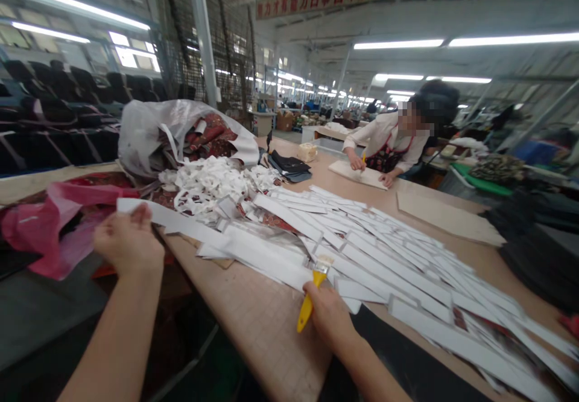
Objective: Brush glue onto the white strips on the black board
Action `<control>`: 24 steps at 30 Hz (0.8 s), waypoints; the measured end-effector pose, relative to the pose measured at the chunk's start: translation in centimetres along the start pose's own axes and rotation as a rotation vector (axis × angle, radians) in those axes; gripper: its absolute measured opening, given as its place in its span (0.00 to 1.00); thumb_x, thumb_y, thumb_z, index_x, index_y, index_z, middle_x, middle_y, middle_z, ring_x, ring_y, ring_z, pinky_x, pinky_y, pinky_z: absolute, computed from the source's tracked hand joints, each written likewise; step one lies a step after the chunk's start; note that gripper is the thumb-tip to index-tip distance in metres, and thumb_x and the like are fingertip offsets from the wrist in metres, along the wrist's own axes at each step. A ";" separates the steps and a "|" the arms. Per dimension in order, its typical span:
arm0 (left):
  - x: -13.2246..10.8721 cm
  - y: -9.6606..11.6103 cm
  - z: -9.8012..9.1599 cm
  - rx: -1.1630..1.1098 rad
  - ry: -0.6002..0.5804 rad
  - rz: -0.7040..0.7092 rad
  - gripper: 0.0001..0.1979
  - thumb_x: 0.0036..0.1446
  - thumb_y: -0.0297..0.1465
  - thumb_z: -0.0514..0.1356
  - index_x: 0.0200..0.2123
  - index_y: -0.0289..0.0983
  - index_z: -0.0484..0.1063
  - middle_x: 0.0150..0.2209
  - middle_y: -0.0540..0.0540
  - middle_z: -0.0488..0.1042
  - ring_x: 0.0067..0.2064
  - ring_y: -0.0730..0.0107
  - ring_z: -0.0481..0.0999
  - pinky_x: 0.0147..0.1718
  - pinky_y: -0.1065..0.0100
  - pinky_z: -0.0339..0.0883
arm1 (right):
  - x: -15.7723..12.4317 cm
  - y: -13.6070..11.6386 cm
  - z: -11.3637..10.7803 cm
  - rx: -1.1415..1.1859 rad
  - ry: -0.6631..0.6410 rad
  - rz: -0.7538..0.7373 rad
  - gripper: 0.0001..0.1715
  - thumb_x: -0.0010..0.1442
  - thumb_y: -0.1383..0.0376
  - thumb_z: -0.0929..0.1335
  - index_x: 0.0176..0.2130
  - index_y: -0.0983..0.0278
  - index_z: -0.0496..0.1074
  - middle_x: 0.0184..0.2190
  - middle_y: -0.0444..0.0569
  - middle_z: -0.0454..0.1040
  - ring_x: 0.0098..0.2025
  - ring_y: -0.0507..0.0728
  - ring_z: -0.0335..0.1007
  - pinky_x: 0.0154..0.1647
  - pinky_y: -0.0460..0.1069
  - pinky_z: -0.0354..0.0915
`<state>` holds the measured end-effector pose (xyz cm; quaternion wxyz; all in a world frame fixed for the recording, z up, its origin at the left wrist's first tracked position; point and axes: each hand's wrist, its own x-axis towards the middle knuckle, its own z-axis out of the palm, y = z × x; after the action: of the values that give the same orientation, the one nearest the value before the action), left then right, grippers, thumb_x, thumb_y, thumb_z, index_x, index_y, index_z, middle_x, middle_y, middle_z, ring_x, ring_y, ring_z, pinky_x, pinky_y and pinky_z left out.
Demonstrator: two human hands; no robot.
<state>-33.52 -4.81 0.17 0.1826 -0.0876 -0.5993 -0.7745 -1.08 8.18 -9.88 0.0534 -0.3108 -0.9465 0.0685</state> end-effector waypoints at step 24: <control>-31.9 9.9 1.0 -0.269 -1.294 -0.751 0.12 0.45 0.36 0.64 0.27 0.36 0.63 0.18 0.57 0.61 0.17 0.83 0.58 0.15 0.78 0.49 | -28.9 11.4 -8.9 0.462 0.426 0.698 0.19 0.47 0.52 0.68 0.38 0.57 0.70 0.34 0.48 0.74 0.32 0.57 0.72 0.32 0.47 0.67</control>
<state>-0.43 -0.31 -2.00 -0.4933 -0.3357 -0.4771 -0.6452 30.01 0.89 -4.67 0.2881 -0.5975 -0.7134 0.2259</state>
